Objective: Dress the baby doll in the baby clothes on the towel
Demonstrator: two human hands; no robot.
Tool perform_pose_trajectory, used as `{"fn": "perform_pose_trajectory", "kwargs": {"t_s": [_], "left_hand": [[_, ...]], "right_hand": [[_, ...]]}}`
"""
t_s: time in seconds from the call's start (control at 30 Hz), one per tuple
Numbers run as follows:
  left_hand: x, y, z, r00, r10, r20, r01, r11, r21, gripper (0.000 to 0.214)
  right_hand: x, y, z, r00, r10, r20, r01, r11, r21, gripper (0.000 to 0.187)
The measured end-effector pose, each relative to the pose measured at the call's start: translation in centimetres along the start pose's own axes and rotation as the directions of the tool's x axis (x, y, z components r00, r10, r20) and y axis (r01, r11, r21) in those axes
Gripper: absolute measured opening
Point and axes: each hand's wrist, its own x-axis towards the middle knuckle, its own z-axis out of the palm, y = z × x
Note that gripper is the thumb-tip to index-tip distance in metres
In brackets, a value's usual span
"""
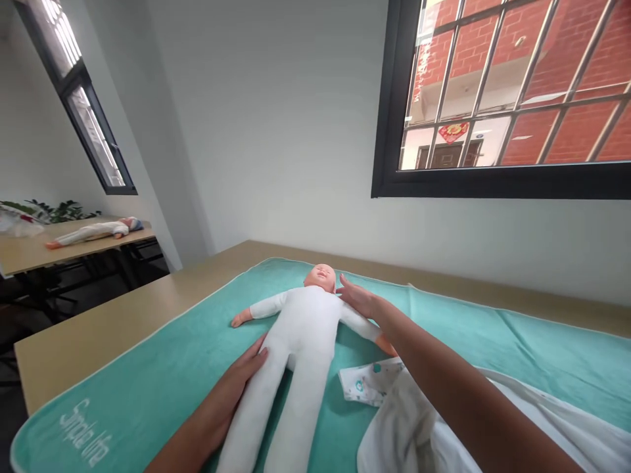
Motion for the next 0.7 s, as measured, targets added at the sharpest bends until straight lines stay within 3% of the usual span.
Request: {"fn": "perform_pose_trajectory", "kwargs": {"t_s": [0.07, 0.17, 0.3, 0.43, 0.53, 0.6, 0.7], "left_hand": [[-0.1, 0.4, 0.2, 0.999, -0.048, 0.018, 0.050, 0.992, -0.116, 0.069], [-0.7, 1.4, 0.9, 0.998, -0.066, 0.017, 0.068, 0.986, -0.153, 0.073], [-2.6, 3.6, 2.8, 0.999, -0.012, 0.039, 0.019, 0.984, -0.178, 0.077], [-5.3, 6.3, 6.4, 0.992, 0.061, 0.109, -0.030, 0.964, -0.264, 0.077], [-7.5, 7.3, 10.4, 0.981, 0.080, 0.175, -0.019, 0.945, -0.327, 0.078], [-8.5, 6.6, 13.6, 0.969, 0.097, 0.227, -0.006, 0.928, -0.373, 0.081], [-9.5, 3.7, 18.6, 0.942, 0.136, 0.306, 0.009, 0.903, -0.430, 0.090]], "right_hand": [[0.3, 0.0, 0.5, 0.998, -0.006, 0.063, 0.007, 1.000, -0.017, 0.080], [-0.8, -0.8, 1.4, 0.998, -0.017, 0.067, 0.020, 0.999, -0.047, 0.079], [-5.3, -4.1, 2.4, 0.990, -0.117, 0.082, 0.123, 0.991, -0.062, 0.083], [-12.8, -8.0, 3.4, 0.974, -0.197, 0.109, 0.206, 0.975, -0.078, 0.080], [-19.6, -8.9, 3.5, 0.969, -0.245, 0.022, 0.246, 0.965, -0.090, 0.073], [-24.3, -8.2, 2.9, 0.962, -0.269, -0.052, 0.264, 0.960, -0.096, 0.067], [-30.9, -5.3, 1.1, 0.957, -0.254, -0.140, 0.237, 0.963, -0.124, 0.063]]}}
